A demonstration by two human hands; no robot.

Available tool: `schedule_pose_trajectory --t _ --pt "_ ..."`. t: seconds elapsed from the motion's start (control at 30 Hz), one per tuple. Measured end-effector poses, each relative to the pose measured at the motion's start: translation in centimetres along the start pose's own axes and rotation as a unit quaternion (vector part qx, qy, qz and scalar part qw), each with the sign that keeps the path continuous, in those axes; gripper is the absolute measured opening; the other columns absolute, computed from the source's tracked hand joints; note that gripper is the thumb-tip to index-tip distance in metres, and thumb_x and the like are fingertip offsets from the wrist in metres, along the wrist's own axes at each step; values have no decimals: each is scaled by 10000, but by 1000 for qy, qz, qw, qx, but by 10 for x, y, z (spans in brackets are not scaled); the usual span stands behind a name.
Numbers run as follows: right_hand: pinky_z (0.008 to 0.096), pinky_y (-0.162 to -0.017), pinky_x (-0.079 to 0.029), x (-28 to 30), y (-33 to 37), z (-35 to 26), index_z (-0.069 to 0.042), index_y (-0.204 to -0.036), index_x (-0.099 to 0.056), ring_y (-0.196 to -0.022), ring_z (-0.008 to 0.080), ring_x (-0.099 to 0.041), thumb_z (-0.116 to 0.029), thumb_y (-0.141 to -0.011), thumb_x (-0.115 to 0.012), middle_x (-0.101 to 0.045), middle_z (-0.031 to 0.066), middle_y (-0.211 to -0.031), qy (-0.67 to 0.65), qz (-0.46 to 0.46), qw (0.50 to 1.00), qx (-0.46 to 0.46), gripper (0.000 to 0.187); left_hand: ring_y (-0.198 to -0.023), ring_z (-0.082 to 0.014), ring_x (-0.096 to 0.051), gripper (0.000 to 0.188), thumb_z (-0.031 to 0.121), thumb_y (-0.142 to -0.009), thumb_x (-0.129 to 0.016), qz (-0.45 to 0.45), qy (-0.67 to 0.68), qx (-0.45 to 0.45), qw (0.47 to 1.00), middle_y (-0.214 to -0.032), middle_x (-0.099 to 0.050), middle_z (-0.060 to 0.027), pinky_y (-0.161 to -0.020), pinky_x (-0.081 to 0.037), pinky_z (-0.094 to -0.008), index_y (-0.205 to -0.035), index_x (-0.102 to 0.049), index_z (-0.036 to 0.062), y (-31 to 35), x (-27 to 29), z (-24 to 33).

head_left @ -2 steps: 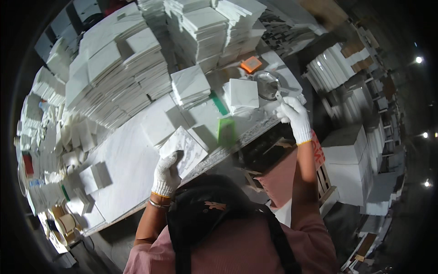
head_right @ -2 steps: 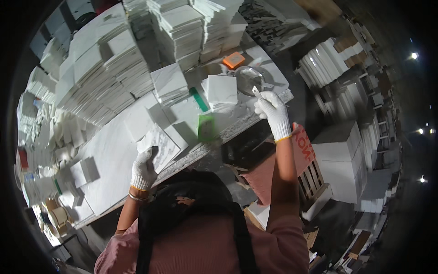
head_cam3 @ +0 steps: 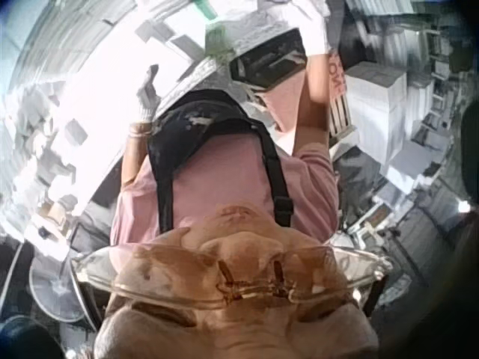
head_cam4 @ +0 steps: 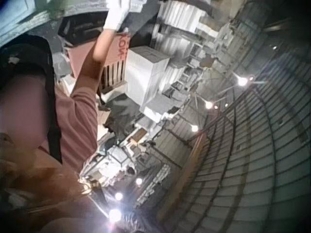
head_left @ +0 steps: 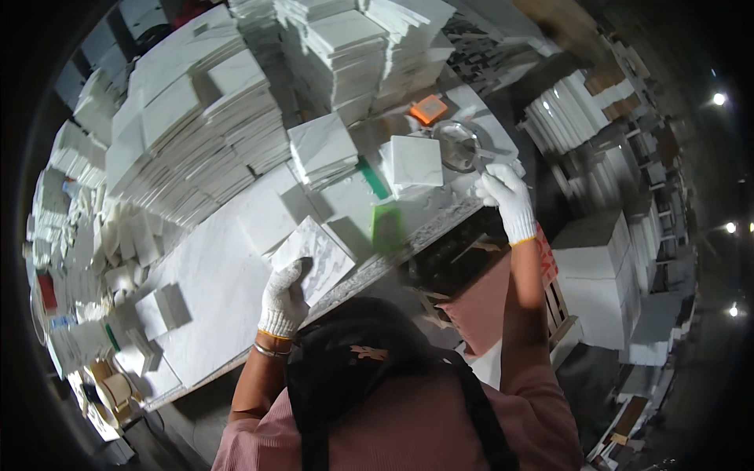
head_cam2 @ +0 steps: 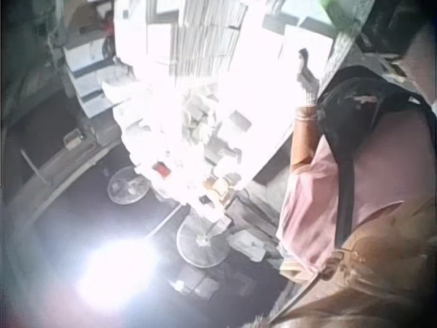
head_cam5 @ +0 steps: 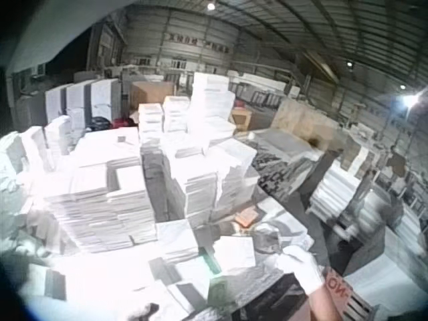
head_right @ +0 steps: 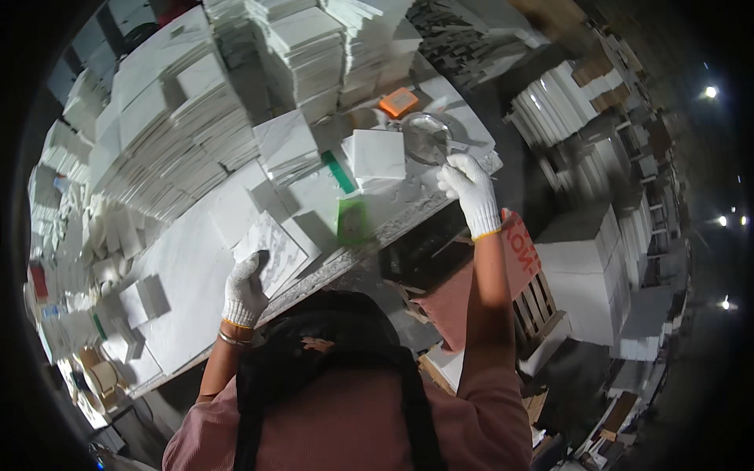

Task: The person repeatedly picks up white rectangular tiles, rubs their edges with a small abrasive block, and stacks them on a table. The person also moves between stacks and handles tiles one at a time.

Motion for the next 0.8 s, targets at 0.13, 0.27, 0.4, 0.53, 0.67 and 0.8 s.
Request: schedule_pose_trajectory --t 0.13,0.27,0.4,0.53,0.67,0.8 --pt "210 -706 -479 15 -32 28 -34 -997 -678 -822 72 -607 -137 -893 -676 -665 14 -895 9 34 997 61 146 -1075 -226 -602 400 144 -807 -676 3 -62 21 998 -1118 -658 -95 -1011 -427 -334 -1181 -603 23 -19 -9 5" --pt "214 -743 -466 16 -41 7 -32 -940 -707 -842 58 -570 -120 -860 -716 -644 -13 -871 41 67 992 102 120 -1067 -225 -604 398 148 -803 -695 -3 -8 47 999 -1101 -663 -97 -1006 -431 -336 -1166 -605 12 -29 -16 0" --pt "204 -598 -426 34 -74 22 -58 -1004 -685 -685 63 -547 -155 -862 -708 -593 -38 -779 33 65 997 3 174 -1081 -231 -601 360 147 -846 -660 50 25 54 997 -1130 -654 -112 -1011 -434 -338 -1167 -600 -5 -29 -13 -12" --pt "207 -542 -405 14 -121 23 -61 -911 -657 -668 58 -568 -180 -860 -704 -634 -13 -793 69 -43 996 -18 137 -1095 -229 -598 331 143 -890 -616 100 54 -13 993 -1170 -638 -124 -1020 -436 -343 -1175 -585 -22 -13 -25 -23" --pt "207 -573 -404 -21 -142 32 -31 -979 -682 -684 59 -539 -117 -890 -657 -631 3 -803 60 -145 988 -2 126 -986 -184 -610 230 142 -900 -620 110 -52 -94 988 -1033 -660 -66 -915 -464 -334 -1081 -646 2 16 -62 -21" --pt "325 -844 -496 -34 -155 48 30 -1188 -607 -972 199 -608 2 -829 -567 -650 106 -1147 78 -222 939 250 363 -999 -201 -627 225 166 -885 -672 36 176 -30 983 -1015 -671 -90 -920 -479 -335 -1053 -655 18 -15 -78 -59"
Point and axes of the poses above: each hand's wrist, its own y-axis away from the middle knuckle, its own x-axis out of the back of the hand, z = x × y, the point moved 5 cm from there along -y, towards the middle knuckle
